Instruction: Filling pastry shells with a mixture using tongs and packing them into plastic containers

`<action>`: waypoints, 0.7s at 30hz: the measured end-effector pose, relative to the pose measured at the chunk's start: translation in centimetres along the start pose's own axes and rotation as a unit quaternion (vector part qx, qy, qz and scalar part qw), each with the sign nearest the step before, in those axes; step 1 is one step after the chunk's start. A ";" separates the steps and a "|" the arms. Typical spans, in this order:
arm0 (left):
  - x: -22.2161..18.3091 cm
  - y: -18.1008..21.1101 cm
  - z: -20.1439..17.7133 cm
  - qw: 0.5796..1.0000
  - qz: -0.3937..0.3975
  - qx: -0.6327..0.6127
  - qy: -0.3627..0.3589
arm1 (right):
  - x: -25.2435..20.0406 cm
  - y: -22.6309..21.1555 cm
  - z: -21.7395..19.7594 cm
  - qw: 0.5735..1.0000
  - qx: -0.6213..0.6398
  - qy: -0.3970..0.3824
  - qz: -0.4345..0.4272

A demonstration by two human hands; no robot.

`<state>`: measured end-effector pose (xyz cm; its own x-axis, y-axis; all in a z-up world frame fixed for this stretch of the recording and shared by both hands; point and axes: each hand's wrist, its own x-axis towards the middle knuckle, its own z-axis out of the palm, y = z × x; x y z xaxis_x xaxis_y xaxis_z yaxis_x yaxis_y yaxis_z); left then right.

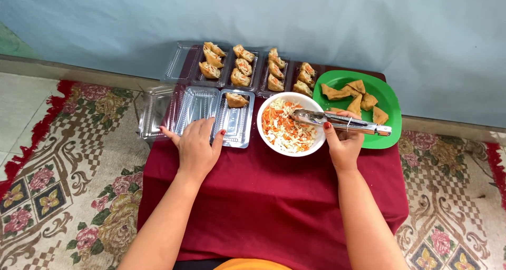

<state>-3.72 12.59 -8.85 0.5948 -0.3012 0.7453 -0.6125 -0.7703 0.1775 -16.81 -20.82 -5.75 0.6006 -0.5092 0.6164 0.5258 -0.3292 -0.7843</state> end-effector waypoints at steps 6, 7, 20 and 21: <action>-0.4 -0.4 0.6 0.999 -0.007 0.021 0.045 | -0.2 0.4 -0.3 0.999 -0.030 -0.003 -0.025; -0.3 -0.4 0.5 0.999 -0.008 0.022 0.045 | -0.2 0.3 -0.3 0.999 -0.029 -0.004 -0.024; 1.8 2.1 -3.4 1.000 -0.001 -0.028 0.007 | -0.4 0.6 -0.5 0.997 -0.059 0.005 -0.043; 1.7 2.0 -3.1 0.999 0.006 -0.033 0.010 | -0.4 0.5 -0.6 0.997 -0.066 0.004 -0.043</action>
<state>-5.58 12.31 -5.24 0.5775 -0.2981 0.7600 -0.6524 -0.7281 0.2101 -17.14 -21.21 -6.48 0.5512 -0.4814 0.6815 0.4912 -0.4731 -0.7314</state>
